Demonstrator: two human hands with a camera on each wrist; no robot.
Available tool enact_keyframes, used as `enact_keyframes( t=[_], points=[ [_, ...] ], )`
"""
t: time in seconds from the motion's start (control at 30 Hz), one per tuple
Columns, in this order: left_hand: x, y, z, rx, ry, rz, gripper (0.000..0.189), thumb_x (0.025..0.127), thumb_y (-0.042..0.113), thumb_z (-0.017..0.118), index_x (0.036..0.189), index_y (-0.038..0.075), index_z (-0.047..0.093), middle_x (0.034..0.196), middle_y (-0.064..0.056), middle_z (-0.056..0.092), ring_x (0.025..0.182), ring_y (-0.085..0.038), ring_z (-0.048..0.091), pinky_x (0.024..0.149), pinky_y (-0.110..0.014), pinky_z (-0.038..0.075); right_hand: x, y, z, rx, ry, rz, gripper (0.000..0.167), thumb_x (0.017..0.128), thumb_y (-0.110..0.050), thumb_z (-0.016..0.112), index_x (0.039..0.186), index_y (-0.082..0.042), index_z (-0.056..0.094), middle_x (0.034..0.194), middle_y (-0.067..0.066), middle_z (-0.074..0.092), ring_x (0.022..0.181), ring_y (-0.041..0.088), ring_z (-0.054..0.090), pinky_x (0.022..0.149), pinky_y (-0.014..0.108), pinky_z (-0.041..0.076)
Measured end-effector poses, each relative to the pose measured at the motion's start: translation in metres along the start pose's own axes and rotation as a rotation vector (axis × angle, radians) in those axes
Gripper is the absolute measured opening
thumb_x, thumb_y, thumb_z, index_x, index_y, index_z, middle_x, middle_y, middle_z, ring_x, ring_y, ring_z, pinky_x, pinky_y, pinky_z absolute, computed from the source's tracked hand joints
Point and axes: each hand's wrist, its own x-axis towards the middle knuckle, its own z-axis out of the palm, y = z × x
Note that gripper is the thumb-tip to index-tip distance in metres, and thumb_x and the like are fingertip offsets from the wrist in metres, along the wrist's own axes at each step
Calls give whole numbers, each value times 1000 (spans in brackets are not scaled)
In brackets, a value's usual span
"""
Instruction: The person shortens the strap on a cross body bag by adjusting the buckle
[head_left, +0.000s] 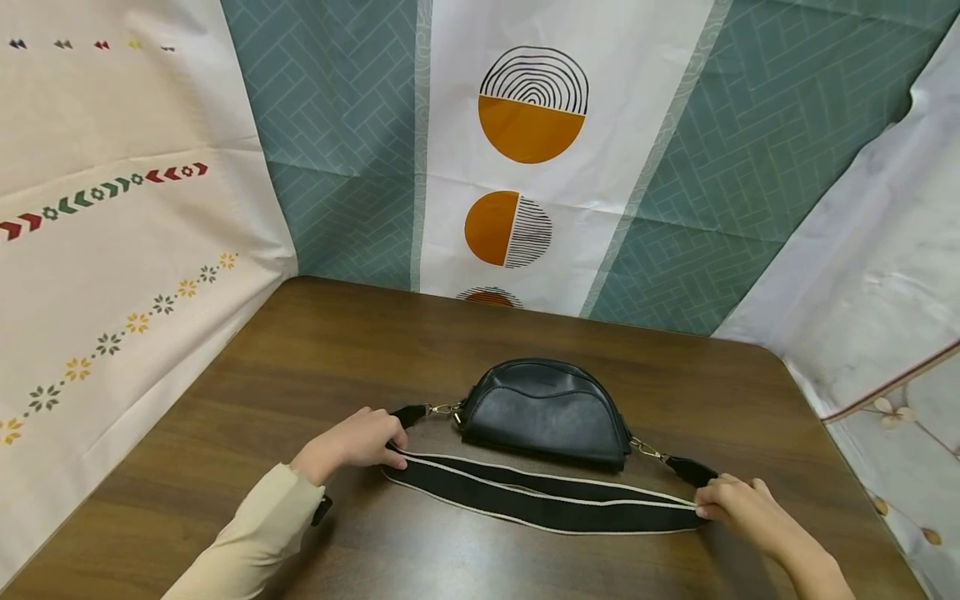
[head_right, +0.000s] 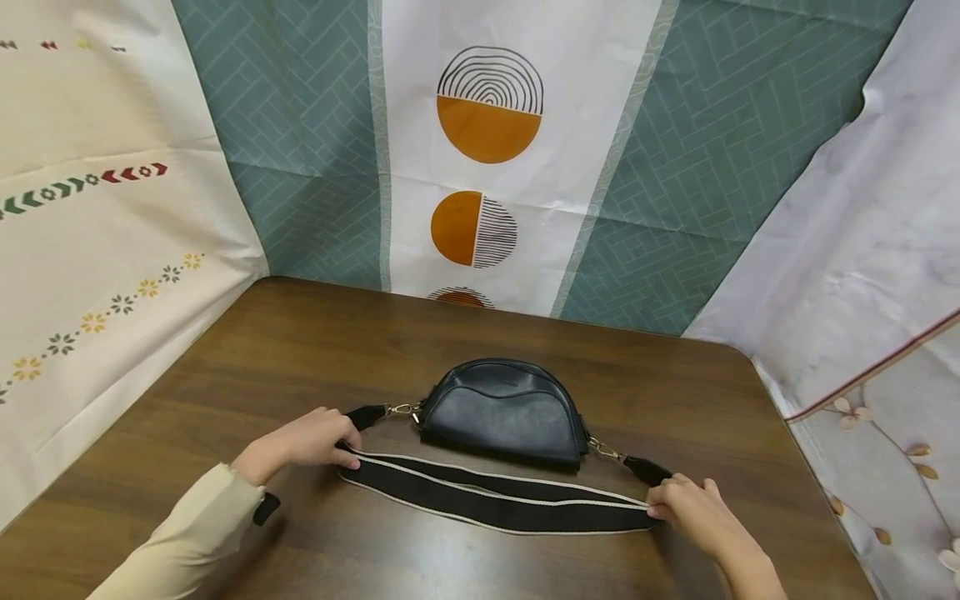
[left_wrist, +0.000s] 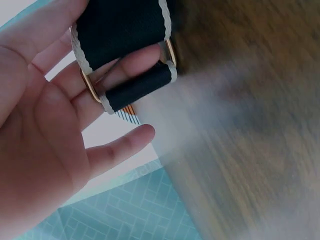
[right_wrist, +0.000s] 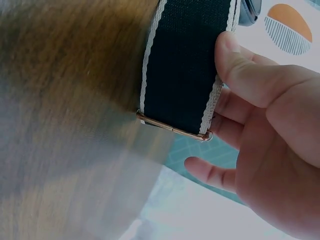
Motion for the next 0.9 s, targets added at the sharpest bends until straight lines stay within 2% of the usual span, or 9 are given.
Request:
enact_keyframes(
  t=[0.23,0.3,0.37,0.43,0.53,0.7,0.73,0.83,0.9],
  points=[
    [-1,3,2,-23,-8,-17,25,77,22,69,57,18,54,53,15,37,51,-3,27,50,-22,28,1,-2,3,0,4,-2,23,75,-13,67,66,-30,53,66,-22,43,63,-4,37,56,31,24],
    [0,4,2,-23,-11,-37,20,76,22,70,61,17,58,56,15,43,51,-3,33,51,-23,31,1,-3,4,7,6,-3,19,75,-14,67,68,-28,56,67,-22,44,63,-4,38,55,31,25],
    [0,6,2,-10,-13,-61,14,75,23,71,68,13,64,62,11,53,56,-6,45,56,-27,38,2,-3,3,19,3,1,12,77,-17,66,70,-24,59,68,-21,46,63,-3,40,55,31,26],
    [1,8,1,-6,-16,-85,15,74,24,72,79,10,68,74,6,62,67,-12,55,66,-34,42,4,-4,2,29,6,8,5,78,-20,65,75,-21,63,70,-21,50,64,-2,43,55,32,29],
    [4,13,-1,-17,-12,-95,26,72,24,73,92,6,68,88,-1,66,84,-20,59,77,-44,39,7,-7,-1,39,1,28,6,80,-24,64,80,-18,66,74,-18,54,68,0,47,56,34,32],
    [11,19,1,-47,32,-43,24,74,23,72,91,6,68,88,-1,66,85,-19,59,75,-46,36,11,-17,-3,33,4,104,7,80,-25,64,82,-18,65,74,-18,53,69,2,50,58,36,35],
    [14,15,4,-34,57,-5,25,77,27,69,91,7,68,87,0,65,82,-18,59,73,-44,37,13,-20,-4,26,10,125,7,80,-25,65,82,-18,65,73,-19,53,69,2,51,58,37,35],
    [20,20,4,-25,96,9,27,79,28,67,91,4,67,86,-3,66,80,-18,59,70,-42,40,18,-28,-5,9,37,179,5,79,-23,65,81,-19,65,73,-18,52,69,5,52,59,37,35],
    [25,25,5,15,131,6,28,80,28,67,92,3,67,87,-4,65,79,-19,59,68,-40,42,24,-33,-5,-10,73,180,7,79,-22,66,83,-17,66,76,-14,56,74,11,55,60,40,37]
  ],
)
